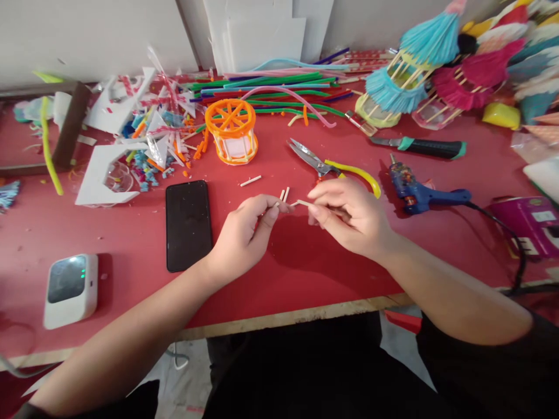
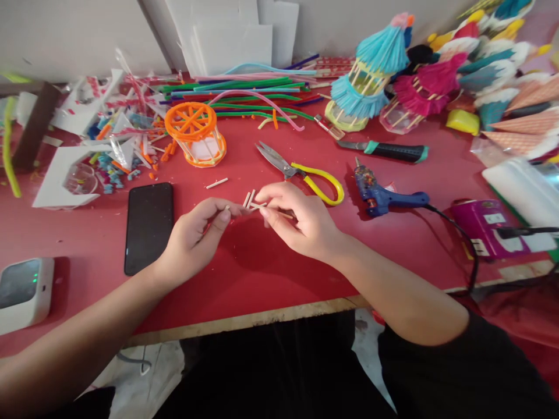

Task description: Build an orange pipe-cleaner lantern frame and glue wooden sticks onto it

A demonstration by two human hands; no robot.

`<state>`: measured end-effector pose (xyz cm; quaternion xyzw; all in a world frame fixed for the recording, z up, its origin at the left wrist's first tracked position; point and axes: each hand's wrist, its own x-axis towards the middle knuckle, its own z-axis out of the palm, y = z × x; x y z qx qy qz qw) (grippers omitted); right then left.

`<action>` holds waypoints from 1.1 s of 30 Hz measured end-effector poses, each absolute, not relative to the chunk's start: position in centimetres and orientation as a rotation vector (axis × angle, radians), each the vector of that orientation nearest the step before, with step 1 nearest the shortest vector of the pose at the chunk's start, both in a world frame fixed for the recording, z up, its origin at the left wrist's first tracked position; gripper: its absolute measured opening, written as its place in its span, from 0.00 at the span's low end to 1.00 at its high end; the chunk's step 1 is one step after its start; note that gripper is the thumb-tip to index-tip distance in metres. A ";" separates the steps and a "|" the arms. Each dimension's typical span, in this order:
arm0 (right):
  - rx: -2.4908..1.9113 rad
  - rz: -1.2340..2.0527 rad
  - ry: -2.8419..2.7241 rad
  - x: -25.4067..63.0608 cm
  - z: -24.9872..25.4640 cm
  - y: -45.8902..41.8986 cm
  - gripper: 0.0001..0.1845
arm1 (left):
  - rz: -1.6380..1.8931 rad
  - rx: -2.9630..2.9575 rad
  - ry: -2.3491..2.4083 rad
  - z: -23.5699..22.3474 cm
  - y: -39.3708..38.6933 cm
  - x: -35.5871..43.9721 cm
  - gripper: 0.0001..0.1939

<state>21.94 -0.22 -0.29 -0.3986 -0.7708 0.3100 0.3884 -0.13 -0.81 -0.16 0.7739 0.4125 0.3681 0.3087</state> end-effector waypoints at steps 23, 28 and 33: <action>-0.928 0.430 -2.261 21.1 -2.4 0.4 0.06 | 0.920 2.247 1.188 -1.1 -1.1 0.1 0.07; -0.973 0.346 -2.326 21.2 -2.7 0.4 0.08 | 0.900 2.195 1.178 -1.3 -1.2 0.2 0.07; -0.965 0.346 -2.315 21.1 -3.0 0.4 0.08 | 0.907 2.120 1.169 -1.5 -1.4 0.3 0.12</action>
